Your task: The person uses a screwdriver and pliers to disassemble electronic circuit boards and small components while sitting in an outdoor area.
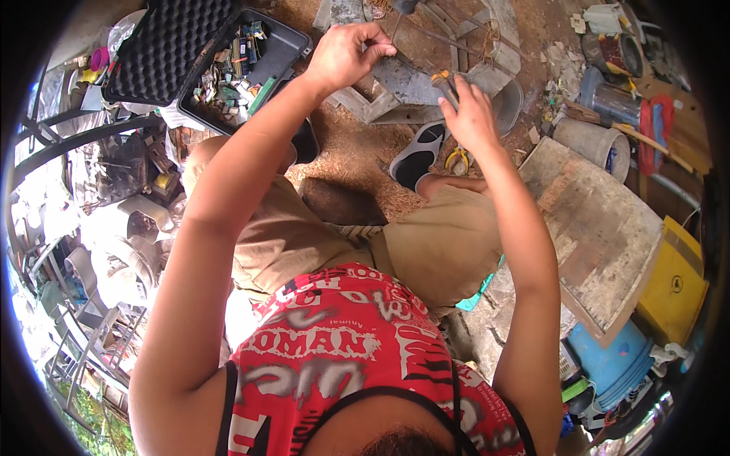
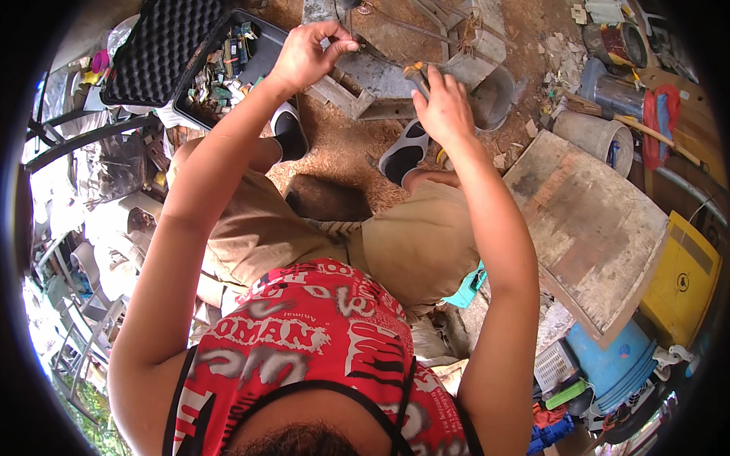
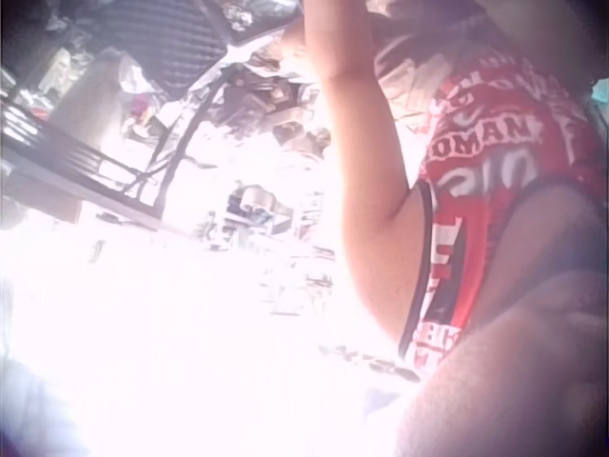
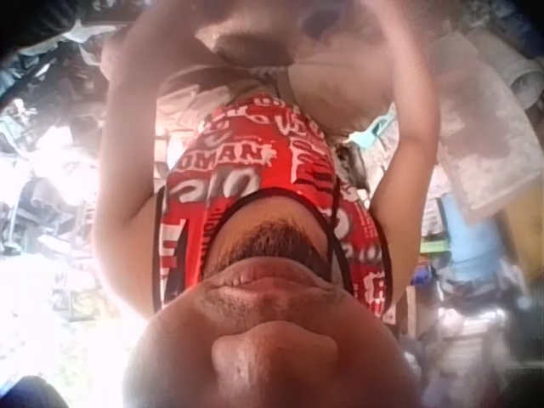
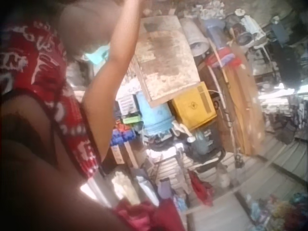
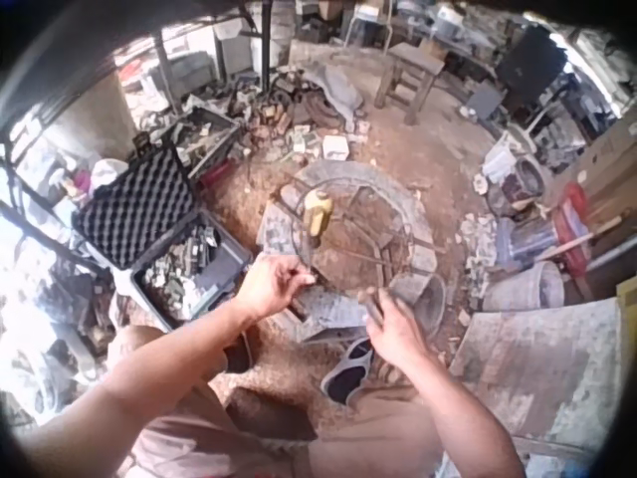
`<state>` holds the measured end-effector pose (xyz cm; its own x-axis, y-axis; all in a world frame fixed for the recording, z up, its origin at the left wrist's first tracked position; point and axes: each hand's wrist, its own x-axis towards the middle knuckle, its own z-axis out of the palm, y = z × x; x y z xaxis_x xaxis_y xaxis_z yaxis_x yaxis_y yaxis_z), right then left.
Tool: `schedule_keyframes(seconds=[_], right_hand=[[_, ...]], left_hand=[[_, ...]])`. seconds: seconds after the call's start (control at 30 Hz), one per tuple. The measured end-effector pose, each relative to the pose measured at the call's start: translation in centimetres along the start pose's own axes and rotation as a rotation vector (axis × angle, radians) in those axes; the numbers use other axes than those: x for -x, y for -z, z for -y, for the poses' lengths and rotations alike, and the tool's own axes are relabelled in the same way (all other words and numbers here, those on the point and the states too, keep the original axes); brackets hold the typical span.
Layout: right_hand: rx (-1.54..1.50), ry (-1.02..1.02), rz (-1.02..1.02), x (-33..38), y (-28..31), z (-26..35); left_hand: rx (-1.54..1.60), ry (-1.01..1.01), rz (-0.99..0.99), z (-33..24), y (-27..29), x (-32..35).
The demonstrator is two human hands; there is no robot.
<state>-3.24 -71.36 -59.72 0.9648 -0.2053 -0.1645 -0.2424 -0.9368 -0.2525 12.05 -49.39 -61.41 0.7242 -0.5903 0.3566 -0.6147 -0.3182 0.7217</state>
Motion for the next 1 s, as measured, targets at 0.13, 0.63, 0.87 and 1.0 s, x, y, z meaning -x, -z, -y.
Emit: schedule_keyframes(seconds=[0.13, 0.63, 0.87, 1.0], right_hand=[[0.165, 0.069, 0.057, 0.5, -0.9, 0.5], [0.807, 0.859, -0.316, -4.1, 16.1, 11.7], [0.372, 0.872, -0.158, -5.9, 14.1, 6.3], [0.111, 0.627, -0.251, -3.1, 11.4, 5.8]], left_hand=[[0.029, 0.164, 0.087, -0.9, 1.8, 0.4], [0.123, 0.135, 0.468, -3.2, 4.1, -0.5], [0.704, 0.373, 0.457, -2.4, 6.0, -1.8], [0.744, 0.407, 0.218, -2.8, 6.1, -1.8]])
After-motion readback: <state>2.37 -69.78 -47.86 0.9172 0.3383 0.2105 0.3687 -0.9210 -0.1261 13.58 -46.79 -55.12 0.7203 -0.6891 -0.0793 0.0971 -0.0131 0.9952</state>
